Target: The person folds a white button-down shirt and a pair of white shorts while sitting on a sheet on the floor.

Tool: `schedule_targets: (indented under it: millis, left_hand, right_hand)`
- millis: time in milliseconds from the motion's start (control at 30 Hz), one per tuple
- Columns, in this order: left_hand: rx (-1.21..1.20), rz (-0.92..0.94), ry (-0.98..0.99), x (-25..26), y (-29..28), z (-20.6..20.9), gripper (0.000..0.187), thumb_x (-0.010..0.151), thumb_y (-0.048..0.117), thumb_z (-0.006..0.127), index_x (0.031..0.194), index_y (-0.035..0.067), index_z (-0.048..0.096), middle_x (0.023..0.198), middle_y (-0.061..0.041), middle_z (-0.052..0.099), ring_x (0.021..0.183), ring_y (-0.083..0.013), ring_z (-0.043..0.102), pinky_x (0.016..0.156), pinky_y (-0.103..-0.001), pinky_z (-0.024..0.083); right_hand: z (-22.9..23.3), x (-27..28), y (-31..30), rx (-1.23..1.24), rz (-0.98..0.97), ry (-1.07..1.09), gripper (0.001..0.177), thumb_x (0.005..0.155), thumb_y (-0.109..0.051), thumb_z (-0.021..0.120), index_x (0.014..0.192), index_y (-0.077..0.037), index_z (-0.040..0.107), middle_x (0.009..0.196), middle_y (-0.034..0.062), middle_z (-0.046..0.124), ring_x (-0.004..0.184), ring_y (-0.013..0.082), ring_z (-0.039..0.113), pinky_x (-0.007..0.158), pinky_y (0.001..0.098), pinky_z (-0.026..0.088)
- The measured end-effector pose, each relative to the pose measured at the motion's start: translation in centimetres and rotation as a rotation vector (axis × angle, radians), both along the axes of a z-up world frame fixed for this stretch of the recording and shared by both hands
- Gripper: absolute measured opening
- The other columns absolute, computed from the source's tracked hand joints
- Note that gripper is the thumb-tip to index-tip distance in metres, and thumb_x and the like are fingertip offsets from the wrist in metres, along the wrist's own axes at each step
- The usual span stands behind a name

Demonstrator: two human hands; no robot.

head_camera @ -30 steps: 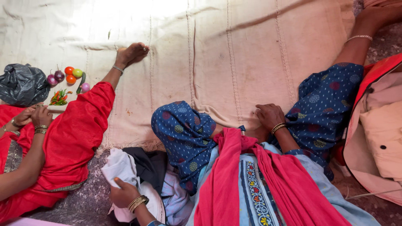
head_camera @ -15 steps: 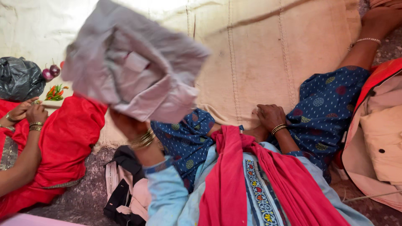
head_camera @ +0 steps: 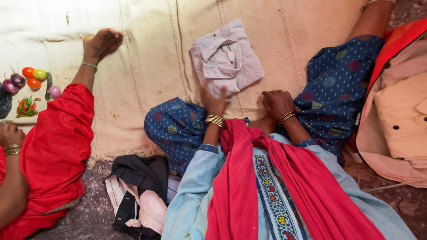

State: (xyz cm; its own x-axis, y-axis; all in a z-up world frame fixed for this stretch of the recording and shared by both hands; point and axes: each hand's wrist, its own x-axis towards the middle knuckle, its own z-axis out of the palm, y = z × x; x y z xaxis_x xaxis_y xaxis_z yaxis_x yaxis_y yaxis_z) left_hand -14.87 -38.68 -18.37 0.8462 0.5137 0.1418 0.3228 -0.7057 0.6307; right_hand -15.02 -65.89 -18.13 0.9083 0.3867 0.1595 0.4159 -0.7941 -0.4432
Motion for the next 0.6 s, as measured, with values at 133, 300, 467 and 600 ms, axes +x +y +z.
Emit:
schedule_targets:
  millis: [133, 300, 467, 600]
  left_hand:
    - [0.127, -0.063, 0.026, -1.2, -5.1, 3.6, 0.115, 0.070, 0.060, 0.084, 0.159, 0.020, 0.024, 0.165, -0.026, 0.017, 0.151, -0.0482, 0.019, 0.115, -0.066, 0.021]
    - [0.199, -0.168, 0.266, 0.6, -3.2, 3.0, 0.127, 0.064, 0.055, 0.089, 0.160, 0.021, 0.013, 0.165, -0.024, 0.009, 0.152, -0.0459, 0.015, 0.114, -0.069, 0.020]
    - [0.123, -0.222, 0.067, 0.5, -0.1, -2.5, 0.103, 0.069, 0.025, 0.082, 0.161, 0.024, 0.035, 0.168, -0.019, 0.028, 0.152, -0.0375, 0.031, 0.118, -0.050, 0.038]
    - [-0.578, -0.299, -0.218, 1.3, 4.9, -5.8, 0.059, 0.101, 0.027, 0.058, 0.158, 0.016, 0.048, 0.159, -0.014, 0.051, 0.147, -0.0306, 0.048, 0.120, -0.045, 0.043]
  right_hand:
    - [-0.3, 0.2, 0.1, 0.009, -0.020, -0.003, 0.028, 0.086, -0.024, 0.073, 0.113, -0.016, 0.075, 0.096, 0.0091, 0.074, 0.092, 0.0318, 0.068, 0.082, 0.0463, 0.050]
    - [-1.3, 0.5, -0.2, 0.040, -0.013, -0.017, 0.028, 0.085, -0.024, 0.072, 0.112, -0.015, 0.074, 0.097, 0.0090, 0.074, 0.091, 0.0321, 0.068, 0.081, 0.0462, 0.051]
    - [-1.5, 0.6, 0.1, 0.032, -0.039, -0.018, 0.028, 0.082, -0.022, 0.073, 0.109, -0.015, 0.075, 0.094, 0.0081, 0.075, 0.091, 0.0322, 0.068, 0.079, 0.0476, 0.051]
    - [-0.9, 0.6, 0.0, -0.006, -0.029, 0.004, 0.029, 0.083, -0.023, 0.072, 0.111, -0.016, 0.075, 0.097, 0.0085, 0.075, 0.092, 0.0327, 0.068, 0.081, 0.0464, 0.052]
